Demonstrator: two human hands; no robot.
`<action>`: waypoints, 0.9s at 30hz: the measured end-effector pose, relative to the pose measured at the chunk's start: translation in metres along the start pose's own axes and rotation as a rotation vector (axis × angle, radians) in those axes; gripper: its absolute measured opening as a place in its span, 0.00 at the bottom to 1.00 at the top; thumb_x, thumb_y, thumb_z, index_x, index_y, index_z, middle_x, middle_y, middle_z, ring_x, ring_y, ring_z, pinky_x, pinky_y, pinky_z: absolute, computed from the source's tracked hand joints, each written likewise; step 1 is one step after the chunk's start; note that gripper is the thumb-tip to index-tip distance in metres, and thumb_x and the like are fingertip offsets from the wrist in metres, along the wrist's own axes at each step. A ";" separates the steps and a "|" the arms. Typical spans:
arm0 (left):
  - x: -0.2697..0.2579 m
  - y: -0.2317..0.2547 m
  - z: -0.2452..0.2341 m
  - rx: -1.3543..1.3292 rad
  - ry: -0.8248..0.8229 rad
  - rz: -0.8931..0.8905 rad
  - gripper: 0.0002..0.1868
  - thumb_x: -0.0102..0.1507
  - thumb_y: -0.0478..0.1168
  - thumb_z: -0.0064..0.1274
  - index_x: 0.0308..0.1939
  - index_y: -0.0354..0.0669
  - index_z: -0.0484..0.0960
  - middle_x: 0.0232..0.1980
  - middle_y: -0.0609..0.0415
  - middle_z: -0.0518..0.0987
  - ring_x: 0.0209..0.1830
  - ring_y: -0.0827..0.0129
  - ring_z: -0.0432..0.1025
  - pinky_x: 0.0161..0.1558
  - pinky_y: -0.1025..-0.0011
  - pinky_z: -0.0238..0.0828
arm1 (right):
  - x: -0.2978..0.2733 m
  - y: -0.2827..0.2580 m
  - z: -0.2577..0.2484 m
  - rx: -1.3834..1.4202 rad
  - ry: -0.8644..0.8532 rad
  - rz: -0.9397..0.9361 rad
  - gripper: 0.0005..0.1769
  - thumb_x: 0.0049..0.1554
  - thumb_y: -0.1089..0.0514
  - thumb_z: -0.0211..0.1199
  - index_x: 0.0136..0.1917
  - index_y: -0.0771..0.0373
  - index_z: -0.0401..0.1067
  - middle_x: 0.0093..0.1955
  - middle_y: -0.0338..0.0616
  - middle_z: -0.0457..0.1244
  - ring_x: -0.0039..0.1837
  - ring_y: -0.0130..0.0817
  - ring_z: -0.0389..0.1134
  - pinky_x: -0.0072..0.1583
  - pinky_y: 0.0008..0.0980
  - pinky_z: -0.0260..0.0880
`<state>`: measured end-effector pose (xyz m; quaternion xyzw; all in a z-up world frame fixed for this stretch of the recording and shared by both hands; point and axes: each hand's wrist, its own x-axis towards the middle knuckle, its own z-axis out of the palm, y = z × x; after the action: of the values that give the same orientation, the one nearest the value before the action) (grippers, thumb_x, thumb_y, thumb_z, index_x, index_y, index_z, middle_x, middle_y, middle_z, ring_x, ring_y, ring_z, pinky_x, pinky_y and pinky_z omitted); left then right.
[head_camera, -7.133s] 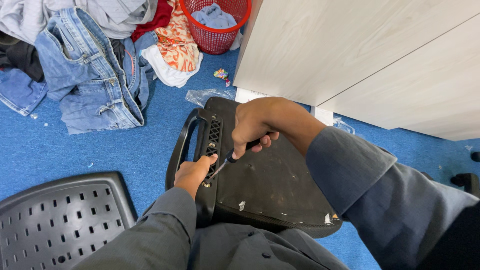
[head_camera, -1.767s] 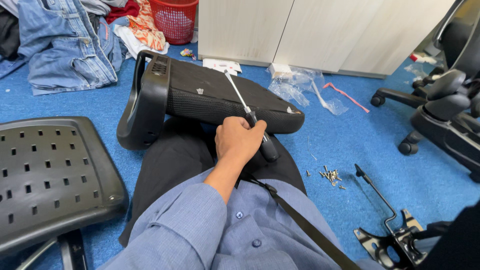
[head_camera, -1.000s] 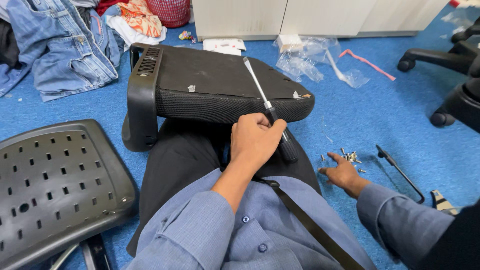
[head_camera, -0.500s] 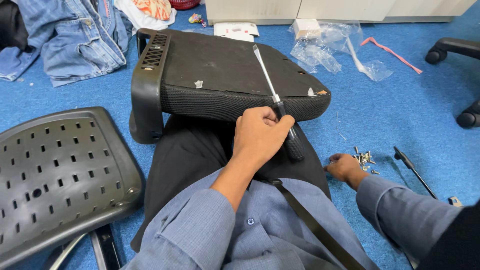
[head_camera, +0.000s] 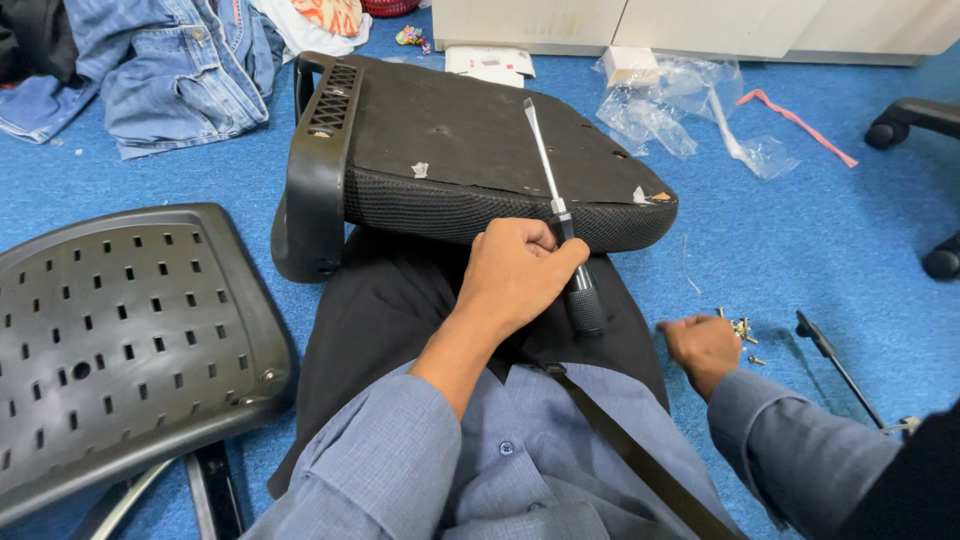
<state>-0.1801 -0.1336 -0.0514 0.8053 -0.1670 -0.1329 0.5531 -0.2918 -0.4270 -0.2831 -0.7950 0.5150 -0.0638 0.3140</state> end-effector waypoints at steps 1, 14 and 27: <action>0.001 0.002 -0.002 0.021 -0.013 -0.009 0.19 0.51 0.50 0.59 0.22 0.35 0.81 0.19 0.53 0.80 0.21 0.71 0.75 0.30 0.71 0.73 | 0.003 -0.017 -0.006 0.075 0.034 0.040 0.18 0.53 0.50 0.71 0.40 0.70 0.77 0.37 0.55 0.70 0.37 0.41 0.70 0.45 0.42 0.70; 0.034 0.021 -0.037 0.122 0.211 0.192 0.23 0.55 0.57 0.60 0.25 0.37 0.84 0.24 0.46 0.82 0.26 0.58 0.80 0.34 0.62 0.75 | -0.099 -0.248 -0.071 1.106 -0.495 -0.311 0.17 0.65 0.52 0.50 0.54 0.65 0.73 0.40 0.38 0.61 0.38 0.30 0.68 0.39 0.32 0.74; 0.056 0.008 -0.122 0.563 0.823 0.155 0.15 0.54 0.47 0.60 0.39 0.43 0.86 0.46 0.45 0.82 0.54 0.49 0.73 0.55 0.51 0.66 | -0.175 -0.286 -0.054 1.104 -0.733 -0.135 0.09 0.56 0.55 0.58 0.42 0.62 0.64 0.33 0.41 0.57 0.33 0.33 0.65 0.37 0.38 0.76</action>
<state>-0.0810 -0.0564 -0.0021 0.8941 -0.0238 0.2876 0.3426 -0.1730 -0.2220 -0.0399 -0.5182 0.2156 -0.0635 0.8252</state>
